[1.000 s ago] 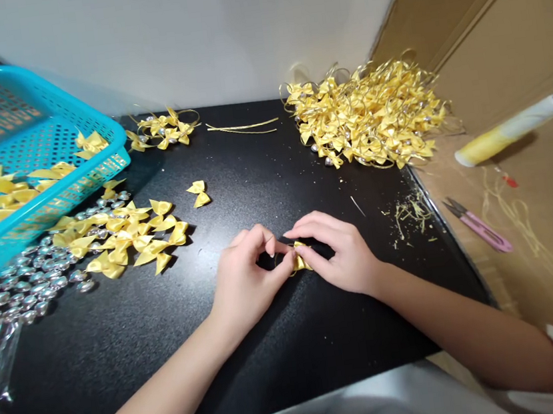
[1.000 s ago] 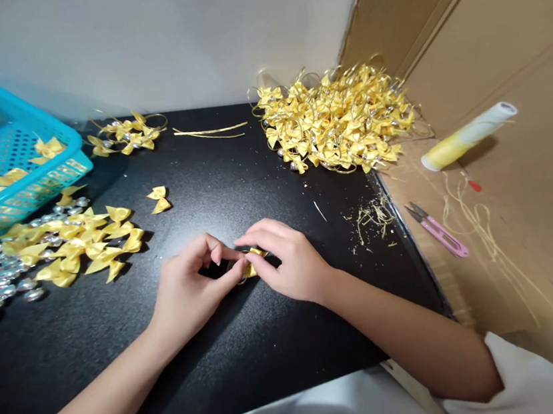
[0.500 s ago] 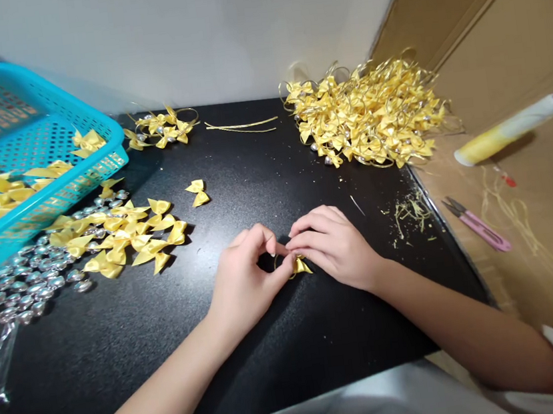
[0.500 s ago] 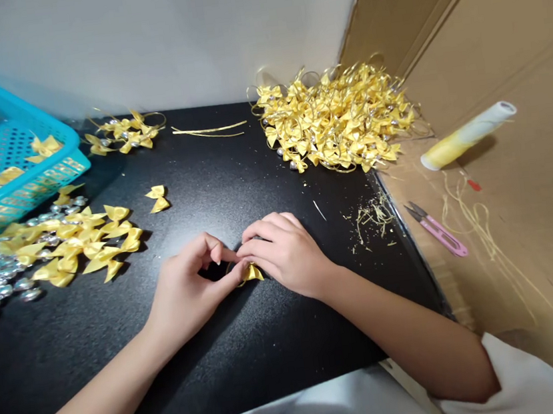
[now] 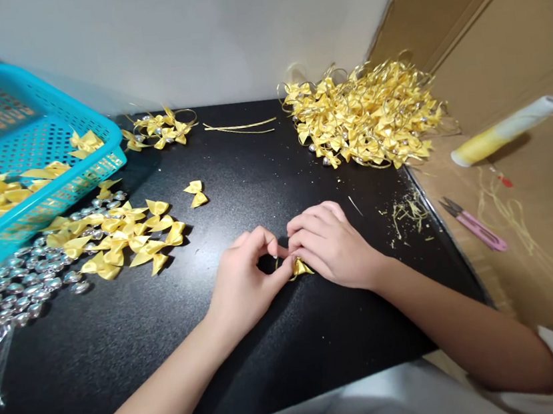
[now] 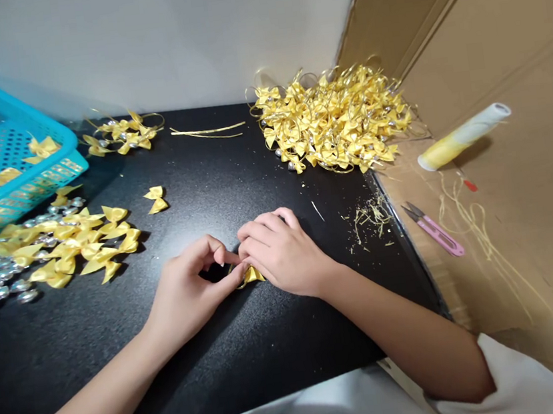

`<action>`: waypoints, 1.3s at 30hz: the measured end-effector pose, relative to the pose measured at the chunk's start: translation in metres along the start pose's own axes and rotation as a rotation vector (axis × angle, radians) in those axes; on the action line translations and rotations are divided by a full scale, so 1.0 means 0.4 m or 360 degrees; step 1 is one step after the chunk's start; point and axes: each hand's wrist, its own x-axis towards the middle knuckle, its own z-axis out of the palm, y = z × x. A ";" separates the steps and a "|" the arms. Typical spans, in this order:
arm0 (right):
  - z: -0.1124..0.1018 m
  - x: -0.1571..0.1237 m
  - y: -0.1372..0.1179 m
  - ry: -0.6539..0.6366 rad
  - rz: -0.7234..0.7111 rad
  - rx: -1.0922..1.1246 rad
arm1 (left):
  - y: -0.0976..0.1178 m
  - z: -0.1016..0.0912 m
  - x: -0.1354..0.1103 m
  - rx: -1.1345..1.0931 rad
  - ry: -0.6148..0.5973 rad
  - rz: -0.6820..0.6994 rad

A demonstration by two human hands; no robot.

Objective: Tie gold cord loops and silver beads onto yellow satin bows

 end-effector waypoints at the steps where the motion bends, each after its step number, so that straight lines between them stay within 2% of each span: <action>1: 0.000 0.000 -0.001 -0.0013 0.0017 0.0007 | -0.001 0.000 0.001 0.0000 0.0007 0.0002; 7: 0.001 -0.004 -0.006 -0.0086 0.0129 0.0076 | -0.005 0.000 0.002 -0.0006 0.0035 0.0027; 14: 0.001 -0.006 -0.005 -0.0076 0.0196 0.0162 | 0.004 -0.014 0.006 0.0241 0.0146 0.0257; 23: -0.008 -0.007 -0.010 -0.0092 0.0203 0.0195 | 0.012 -0.014 0.000 0.0213 0.0170 0.0245; 29: -0.016 -0.016 -0.010 -0.0141 0.0177 0.0214 | 0.014 -0.015 -0.004 0.0270 0.0028 0.0337; 39: -0.013 -0.019 -0.010 -0.0149 0.0131 0.0212 | 0.010 -0.013 -0.005 0.0303 0.0022 0.0343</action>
